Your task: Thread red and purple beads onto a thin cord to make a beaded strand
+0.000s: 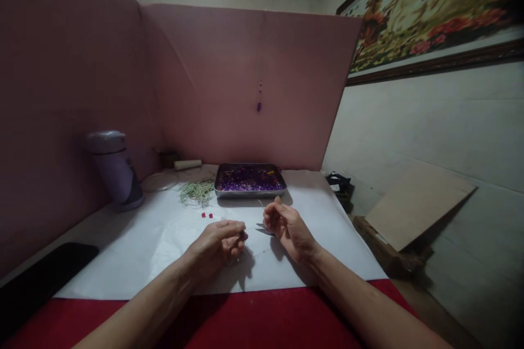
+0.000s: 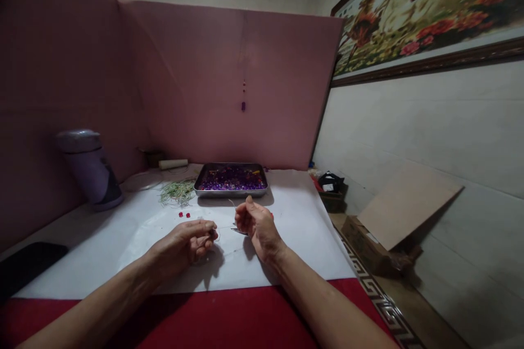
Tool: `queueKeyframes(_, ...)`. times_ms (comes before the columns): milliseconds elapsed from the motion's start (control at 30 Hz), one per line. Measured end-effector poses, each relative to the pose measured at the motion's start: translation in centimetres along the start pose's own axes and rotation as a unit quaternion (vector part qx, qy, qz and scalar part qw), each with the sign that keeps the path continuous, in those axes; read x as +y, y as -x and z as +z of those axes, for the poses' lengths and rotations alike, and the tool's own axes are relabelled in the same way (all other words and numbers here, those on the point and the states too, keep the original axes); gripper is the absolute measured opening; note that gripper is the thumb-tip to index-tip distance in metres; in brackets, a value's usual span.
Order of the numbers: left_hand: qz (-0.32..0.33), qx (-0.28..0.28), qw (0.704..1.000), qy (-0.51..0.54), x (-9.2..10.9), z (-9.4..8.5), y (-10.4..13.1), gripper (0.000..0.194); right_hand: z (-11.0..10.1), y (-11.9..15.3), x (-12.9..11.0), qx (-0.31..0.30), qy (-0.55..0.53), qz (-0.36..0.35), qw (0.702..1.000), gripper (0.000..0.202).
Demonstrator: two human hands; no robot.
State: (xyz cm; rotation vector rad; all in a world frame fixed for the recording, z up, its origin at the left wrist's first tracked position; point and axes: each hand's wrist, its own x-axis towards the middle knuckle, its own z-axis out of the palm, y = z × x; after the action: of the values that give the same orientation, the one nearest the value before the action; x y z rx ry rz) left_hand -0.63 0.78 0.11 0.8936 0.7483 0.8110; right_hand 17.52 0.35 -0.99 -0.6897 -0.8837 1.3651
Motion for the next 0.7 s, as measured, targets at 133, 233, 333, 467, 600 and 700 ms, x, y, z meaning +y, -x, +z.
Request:
queueKeyframes(133,0.036,0.019,0.998,-0.037,-0.12,0.43,0.08,0.018,0.15,0.06,0.37,-0.003,0.039,-0.030,0.999,0.024)
queueKeyframes(233,0.047,0.032,0.997,-0.054,-0.41,0.61,0.00,0.017,0.07,0.04,0.76,-0.003,0.054,-0.028,0.998,0.024)
queueKeyframes(333,0.024,0.029,0.997,-0.061,-0.65,0.47,-0.26,0.020,-0.02,0.05,1.01,0.021,0.080,-0.022,0.996,0.031)
queueKeyframes(467,0.016,0.054,0.992,-0.116,-0.74,0.24,-0.54,0.021,-0.12,-0.02,1.01,0.059,0.104,-0.029,0.992,0.035)
queueKeyframes(600,0.001,0.048,0.976,-0.211,-0.82,0.36,-0.39,0.019,-0.43,-0.34,0.85,0.080,0.133,-0.064,0.986,0.029)
queueKeyframes(700,-0.027,0.030,0.977,-0.210,-0.94,0.42,-0.23,0.016,-0.71,-0.58,0.67,0.100,0.207,-0.090,0.969,0.028)
